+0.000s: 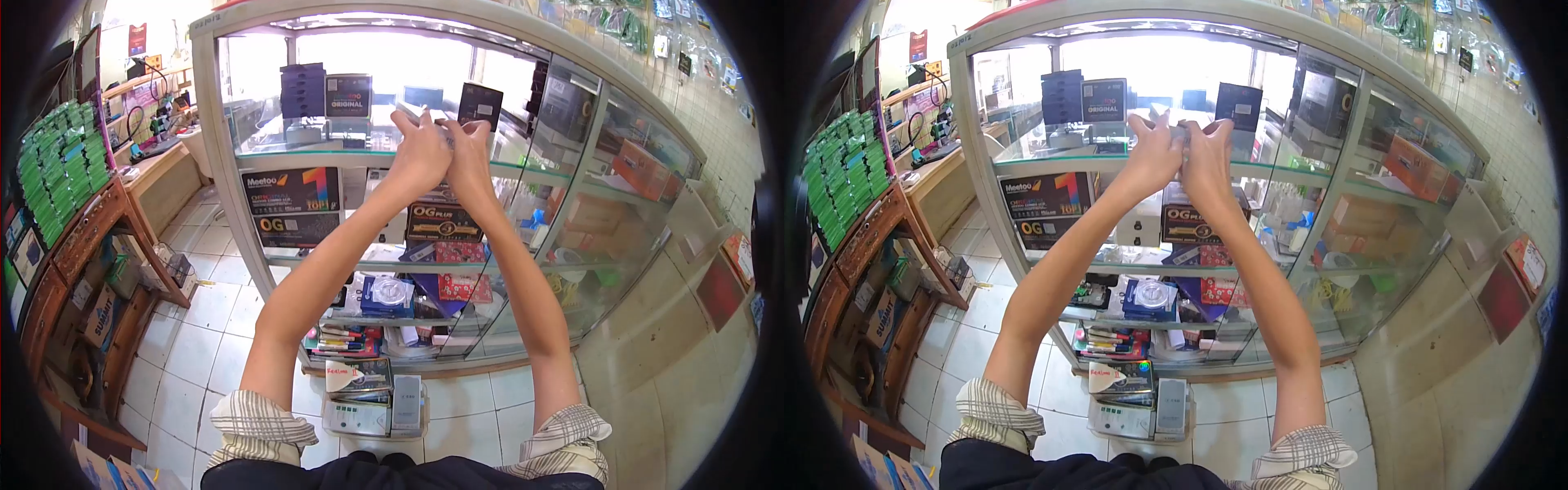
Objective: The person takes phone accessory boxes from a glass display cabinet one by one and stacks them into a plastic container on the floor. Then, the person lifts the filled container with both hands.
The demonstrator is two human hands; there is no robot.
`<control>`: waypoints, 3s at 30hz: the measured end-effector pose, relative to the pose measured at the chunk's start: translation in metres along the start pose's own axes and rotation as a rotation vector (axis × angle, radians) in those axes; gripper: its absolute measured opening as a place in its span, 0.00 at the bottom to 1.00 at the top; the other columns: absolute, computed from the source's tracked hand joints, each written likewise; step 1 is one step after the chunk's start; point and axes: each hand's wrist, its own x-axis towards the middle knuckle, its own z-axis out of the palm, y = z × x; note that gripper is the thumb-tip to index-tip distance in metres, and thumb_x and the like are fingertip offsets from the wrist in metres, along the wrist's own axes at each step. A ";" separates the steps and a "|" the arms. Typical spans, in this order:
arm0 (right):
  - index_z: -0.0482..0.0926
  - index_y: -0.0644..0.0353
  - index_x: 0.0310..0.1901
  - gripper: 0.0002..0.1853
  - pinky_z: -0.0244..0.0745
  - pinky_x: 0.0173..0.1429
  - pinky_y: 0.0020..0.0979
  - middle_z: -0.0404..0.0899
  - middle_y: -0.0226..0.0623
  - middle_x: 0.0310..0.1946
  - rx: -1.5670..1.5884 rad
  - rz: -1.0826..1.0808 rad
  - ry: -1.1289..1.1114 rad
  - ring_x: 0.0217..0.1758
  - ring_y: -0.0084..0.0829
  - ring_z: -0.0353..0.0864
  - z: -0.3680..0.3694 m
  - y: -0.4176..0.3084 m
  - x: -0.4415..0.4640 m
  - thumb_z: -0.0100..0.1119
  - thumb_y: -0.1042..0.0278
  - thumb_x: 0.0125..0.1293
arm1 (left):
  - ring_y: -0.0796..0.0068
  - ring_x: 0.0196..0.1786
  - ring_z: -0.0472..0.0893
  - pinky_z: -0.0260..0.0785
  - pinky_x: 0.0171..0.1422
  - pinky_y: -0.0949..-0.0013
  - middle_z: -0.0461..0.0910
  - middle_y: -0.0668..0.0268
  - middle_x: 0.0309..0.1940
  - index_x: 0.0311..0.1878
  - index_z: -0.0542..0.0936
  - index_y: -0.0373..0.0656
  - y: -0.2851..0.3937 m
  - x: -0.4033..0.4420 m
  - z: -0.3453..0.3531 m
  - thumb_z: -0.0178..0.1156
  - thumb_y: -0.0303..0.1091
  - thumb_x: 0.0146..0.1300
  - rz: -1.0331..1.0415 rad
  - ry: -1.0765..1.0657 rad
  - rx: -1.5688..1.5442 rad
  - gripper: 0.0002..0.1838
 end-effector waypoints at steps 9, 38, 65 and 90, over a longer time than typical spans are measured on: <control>0.75 0.58 0.45 0.19 0.67 0.49 0.39 0.64 0.46 0.42 0.052 -0.044 0.265 0.46 0.45 0.69 -0.049 -0.053 -0.067 0.58 0.83 0.49 | 0.54 0.46 0.68 0.62 0.53 0.60 0.52 0.47 0.51 0.59 0.58 0.29 0.012 -0.078 0.012 0.45 0.43 0.66 0.199 0.396 -0.455 0.28; 0.57 0.69 0.62 0.29 0.58 0.61 0.26 0.68 0.42 0.55 0.938 1.245 -0.305 0.57 0.29 0.66 0.033 -0.015 -0.556 0.55 0.69 0.62 | 0.57 0.69 0.53 0.46 0.69 0.66 0.50 0.52 0.68 0.68 0.50 0.39 -0.188 -0.486 0.214 0.49 0.26 0.61 -0.216 -0.176 -0.360 0.32; 0.53 0.59 0.65 0.35 0.56 0.57 0.47 0.55 0.55 0.53 0.129 0.785 -0.595 0.55 0.51 0.57 0.080 0.016 -0.641 0.54 0.54 0.61 | 0.38 0.62 0.59 0.57 0.65 0.60 0.51 0.29 0.59 0.60 0.56 0.21 -0.187 -0.521 0.248 0.52 0.24 0.53 -0.169 -0.483 0.465 0.31; 0.58 0.63 0.60 0.29 0.57 0.60 0.44 0.54 0.53 0.53 0.318 -0.408 0.076 0.57 0.51 0.56 0.046 -0.091 -0.008 0.56 0.62 0.60 | 0.68 0.58 0.68 0.58 0.64 0.65 0.69 0.56 0.53 0.54 0.68 0.36 -0.084 -0.062 -0.090 0.51 0.32 0.61 0.420 0.541 -0.137 0.18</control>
